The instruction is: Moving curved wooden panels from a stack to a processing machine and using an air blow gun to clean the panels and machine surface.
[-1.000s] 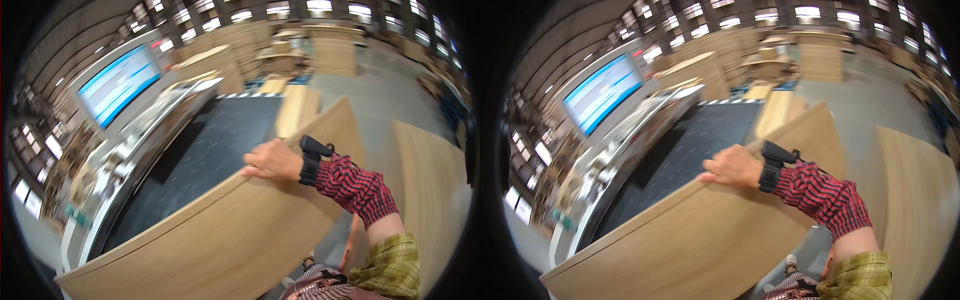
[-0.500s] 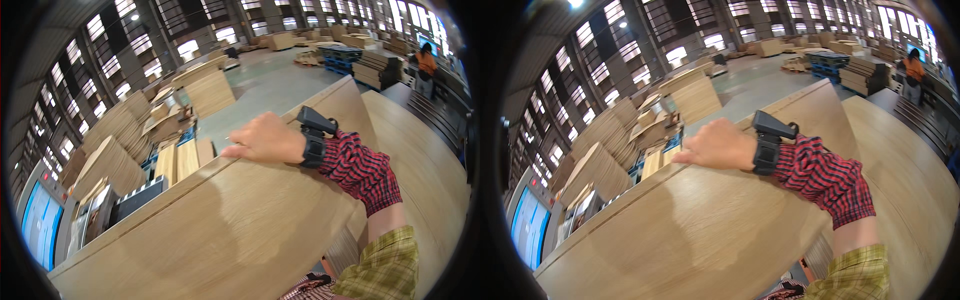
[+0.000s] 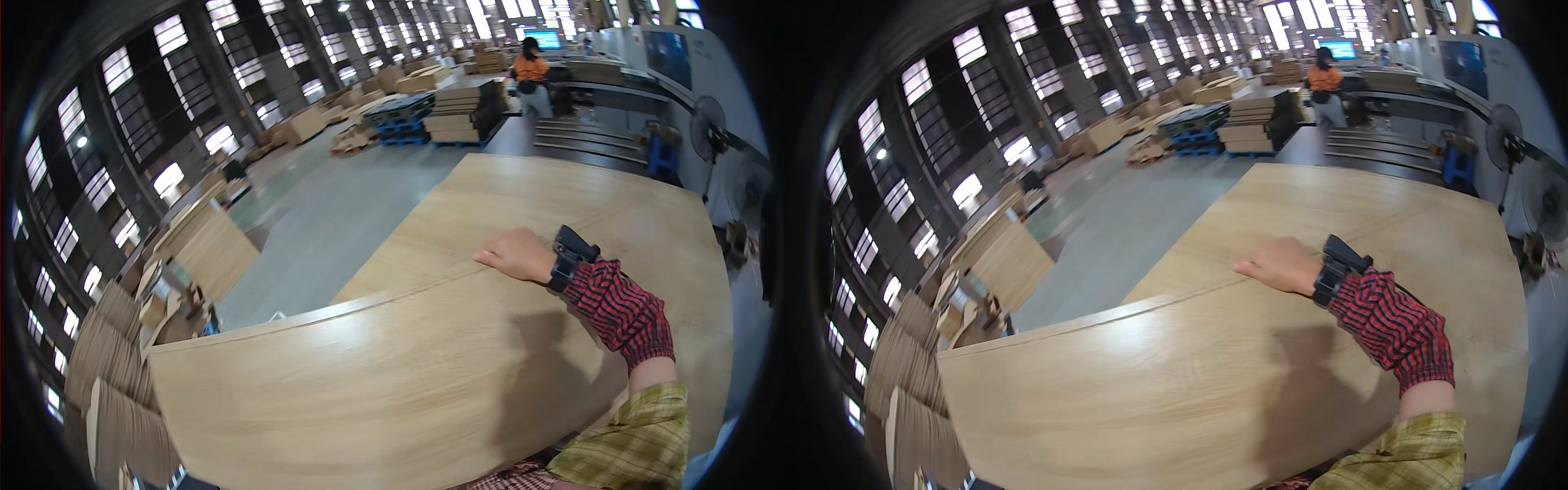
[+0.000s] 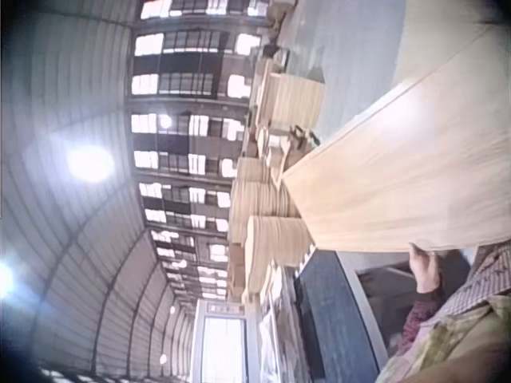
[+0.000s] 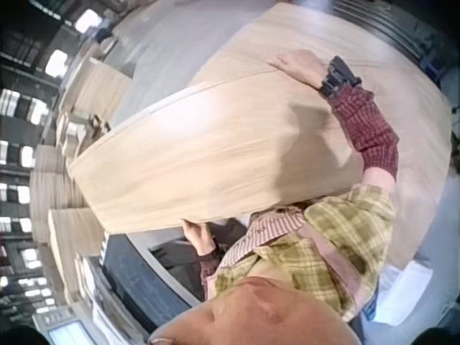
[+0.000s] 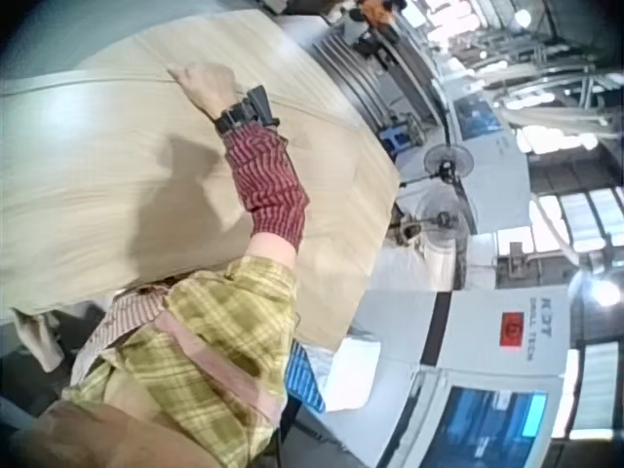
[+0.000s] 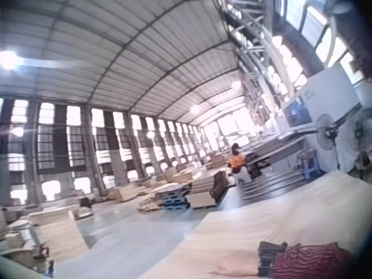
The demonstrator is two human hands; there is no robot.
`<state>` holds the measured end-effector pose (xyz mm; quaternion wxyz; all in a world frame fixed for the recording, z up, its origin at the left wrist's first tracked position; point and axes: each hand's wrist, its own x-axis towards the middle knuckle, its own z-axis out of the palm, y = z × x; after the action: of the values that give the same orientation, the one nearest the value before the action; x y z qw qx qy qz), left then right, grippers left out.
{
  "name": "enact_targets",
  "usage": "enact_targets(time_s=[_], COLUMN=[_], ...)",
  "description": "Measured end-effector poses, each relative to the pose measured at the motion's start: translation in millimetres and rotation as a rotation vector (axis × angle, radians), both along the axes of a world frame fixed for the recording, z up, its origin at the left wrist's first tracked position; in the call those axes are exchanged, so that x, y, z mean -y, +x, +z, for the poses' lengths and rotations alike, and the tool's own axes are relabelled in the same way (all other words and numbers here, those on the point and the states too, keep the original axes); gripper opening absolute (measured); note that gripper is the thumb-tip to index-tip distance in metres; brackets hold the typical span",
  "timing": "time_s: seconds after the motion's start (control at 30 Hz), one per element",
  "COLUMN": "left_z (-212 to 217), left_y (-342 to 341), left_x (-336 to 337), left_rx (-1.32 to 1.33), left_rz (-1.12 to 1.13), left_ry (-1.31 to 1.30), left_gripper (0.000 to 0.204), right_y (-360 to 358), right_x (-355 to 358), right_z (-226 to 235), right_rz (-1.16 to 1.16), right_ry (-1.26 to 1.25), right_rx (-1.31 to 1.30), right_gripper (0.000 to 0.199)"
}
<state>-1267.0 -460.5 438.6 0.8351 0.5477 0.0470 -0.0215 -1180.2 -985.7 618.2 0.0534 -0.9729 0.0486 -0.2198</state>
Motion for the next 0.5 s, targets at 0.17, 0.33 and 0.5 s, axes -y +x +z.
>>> enact_targets(time_s=[0.17,0.33,0.5], left_z=[-3.6,-32.6,-40.7], left_y=[107.3,173.2,206.6], left_x=[70.4,124.2,174.0], left_rx=[-0.265,-0.445,-0.428], left_rz=[-0.264,-0.451,-0.815], left_ry=[-0.28,-0.229,-0.052], left_gripper=[0.04,0.036,0.027], right_y=[-33.1,-87.0,-143.5], right_x=[73.5,110.6,134.2], right_z=[-61.2,-124.1,-161.3], right_rz=[-0.282,-0.616,-0.784], right_ry=[0.008,0.011,-0.036], right_rx=[-0.056,-0.09,-0.202], right_gripper=[0.05,0.05,0.049])
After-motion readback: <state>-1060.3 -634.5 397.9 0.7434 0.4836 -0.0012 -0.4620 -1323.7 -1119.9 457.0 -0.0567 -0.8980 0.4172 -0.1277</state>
